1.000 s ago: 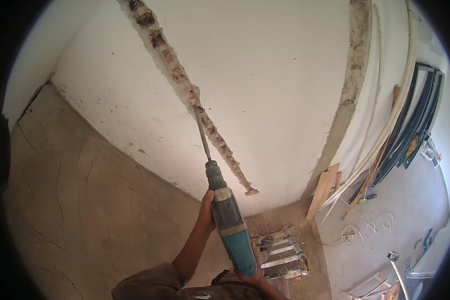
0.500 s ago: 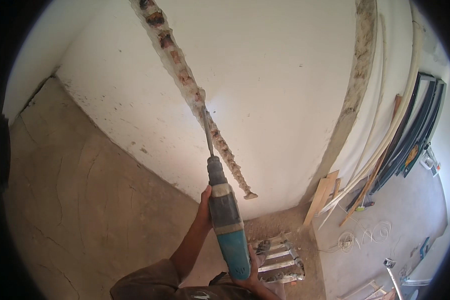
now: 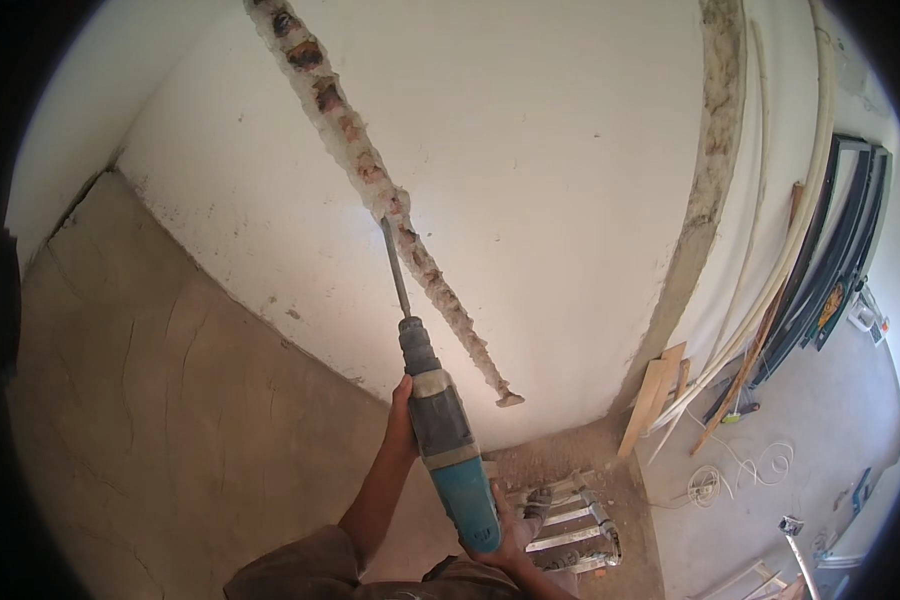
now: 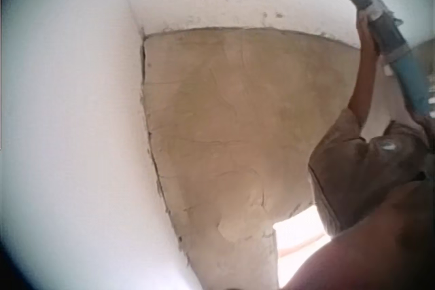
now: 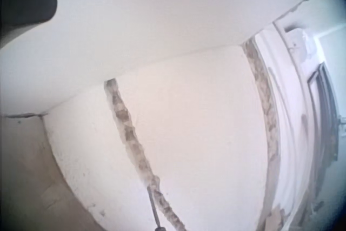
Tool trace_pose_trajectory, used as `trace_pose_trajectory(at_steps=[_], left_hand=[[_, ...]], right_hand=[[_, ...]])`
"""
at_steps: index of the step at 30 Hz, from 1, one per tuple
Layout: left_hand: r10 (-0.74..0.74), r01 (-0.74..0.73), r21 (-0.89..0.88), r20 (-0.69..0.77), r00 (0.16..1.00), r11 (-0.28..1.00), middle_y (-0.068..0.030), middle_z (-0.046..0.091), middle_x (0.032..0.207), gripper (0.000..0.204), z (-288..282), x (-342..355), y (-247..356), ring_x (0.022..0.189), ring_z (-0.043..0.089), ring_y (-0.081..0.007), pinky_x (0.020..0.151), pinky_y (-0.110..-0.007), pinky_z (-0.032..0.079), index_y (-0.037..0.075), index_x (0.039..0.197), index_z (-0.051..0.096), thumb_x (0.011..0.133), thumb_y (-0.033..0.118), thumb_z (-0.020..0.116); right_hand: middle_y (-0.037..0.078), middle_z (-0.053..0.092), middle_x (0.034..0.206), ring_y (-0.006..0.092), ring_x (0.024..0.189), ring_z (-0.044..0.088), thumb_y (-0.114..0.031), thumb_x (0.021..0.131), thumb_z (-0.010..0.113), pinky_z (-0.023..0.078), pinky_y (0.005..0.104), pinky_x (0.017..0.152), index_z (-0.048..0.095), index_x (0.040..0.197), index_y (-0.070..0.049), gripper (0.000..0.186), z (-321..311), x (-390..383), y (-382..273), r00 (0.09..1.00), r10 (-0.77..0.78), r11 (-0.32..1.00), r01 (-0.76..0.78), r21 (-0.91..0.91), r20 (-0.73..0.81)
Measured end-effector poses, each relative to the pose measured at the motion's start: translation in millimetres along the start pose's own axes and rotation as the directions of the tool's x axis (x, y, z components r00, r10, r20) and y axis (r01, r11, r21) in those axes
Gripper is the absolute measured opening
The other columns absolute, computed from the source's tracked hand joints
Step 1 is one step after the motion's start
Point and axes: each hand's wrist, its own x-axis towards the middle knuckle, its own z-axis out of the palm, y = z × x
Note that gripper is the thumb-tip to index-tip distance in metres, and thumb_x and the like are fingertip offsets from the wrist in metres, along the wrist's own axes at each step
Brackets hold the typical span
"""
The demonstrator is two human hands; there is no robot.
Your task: The person uses a rotary hammer to drill several holes into a vertical channel in a wall while standing on a ladder.
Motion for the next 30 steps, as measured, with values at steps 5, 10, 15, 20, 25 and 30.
trace_pose_trajectory(at_steps=[5, 10, 15, 20, 25, 30], left_hand=[[0.077, -0.079, 0.019, 0.084, 0.994, 0.997, -0.0132, 0.063, 0.103, 0.059, -30.5, 27.5, -33.6, 0.091, 0.065, -0.0237, 0.081, -0.039, 0.054, 0.004, 0.12, 0.052, 0.093, 0.055, 0.041], [0.124, -0.127, 0.026, 0.106, 0.987, 0.992, -0.013, 0.062, 0.104, 0.063, -44.0, 51.4, -49.9, 0.092, 0.064, -0.0239, 0.08, -0.039, 0.055, 0.004, 0.121, 0.051, 0.089, 0.058, 0.051], [0.157, -0.167, 0.047, 0.172, 0.973, 0.985, -0.0115, 0.061, 0.106, 0.067, -56.4, 60.0, -46.7, 0.094, 0.063, -0.0233, 0.082, -0.039, 0.055, 0.004, 0.125, 0.046, 0.086, 0.057, 0.057], [0.193, -0.201, 0.109, 0.076, 0.978, 0.974, -0.0081, 0.059, 0.112, 0.058, -54.8, 67.7, -42.3, 0.102, 0.059, -0.0175, 0.089, -0.033, 0.05, 0.004, 0.126, 0.045, 0.086, 0.038, 0.07], [0.298, -0.308, 0.371, 0.085, 0.951, 0.876, -0.0069, 0.058, 0.112, 0.058, -63.7, 86.2, -43.6, 0.103, 0.056, -0.0152, 0.091, -0.031, 0.046, 0.003, 0.124, 0.045, 0.084, 0.034, 0.073], [0.34, -0.331, 0.507, 0.078, 0.937, 0.796, -0.0111, 0.059, 0.112, 0.063, -43.0, 85.7, -39.7, 0.103, 0.058, -0.0179, 0.089, -0.033, 0.048, 0.0, 0.124, 0.044, 0.082, 0.037, 0.074]], right_hand=[[0.023, 0.045, 0.134, 0.0337, 0.123, 0.048, -0.019, 0.069, 0.079, 0.034, 0.0417, 0.107, 0.02, 0.145, 0.001, 0.098, 7.3, 14.6, 86.1, 0.97, -0.179, 0.983, 0.168, -0.079, -0.165], [0.025, 0.042, 0.136, 0.0365, 0.126, 0.045, -0.021, 0.067, 0.08, 0.036, 0.0418, 0.105, 0.021, 0.145, 0.003, 0.101, 1.4, 32.3, 131.0, 0.981, -0.134, 0.983, 0.113, -0.148, -0.14], [0.023, 0.042, 0.137, 0.0365, 0.126, 0.045, -0.022, 0.067, 0.08, 0.036, 0.0409, 0.105, 0.025, 0.143, 0.002, 0.097, 17.9, 40.2, 176.7, 0.99, -0.1, 0.982, 0.082, -0.17, -0.1], [0.018, 0.049, 0.133, 0.0313, 0.122, 0.049, -0.022, 0.074, 0.078, 0.04, 0.0396, 0.101, 0.036, 0.139, -0.001, 0.08, 39.8, 59.4, 220.5, 0.994, 0.027, 0.994, -0.016, 0.105, -0.104], [0.013, 0.058, 0.123, 0.0259, 0.112, 0.056, -0.021, 0.081, 0.075, 0.044, 0.0376, 0.095, 0.051, 0.129, -0.004, 0.056, 31.4, 101.2, 239.1, 0.975, 0.179, 0.978, -0.191, 0.085, 0.131], [0.009, 0.063, 0.117, 0.0226, 0.109, 0.058, -0.021, 0.083, 0.074, 0.044, 0.0356, 0.096, 0.059, 0.122, -0.005, 0.045, 5.2, 107.8, 205.6, 0.967, 0.201, 0.947, -0.232, 0.222, 0.154]])
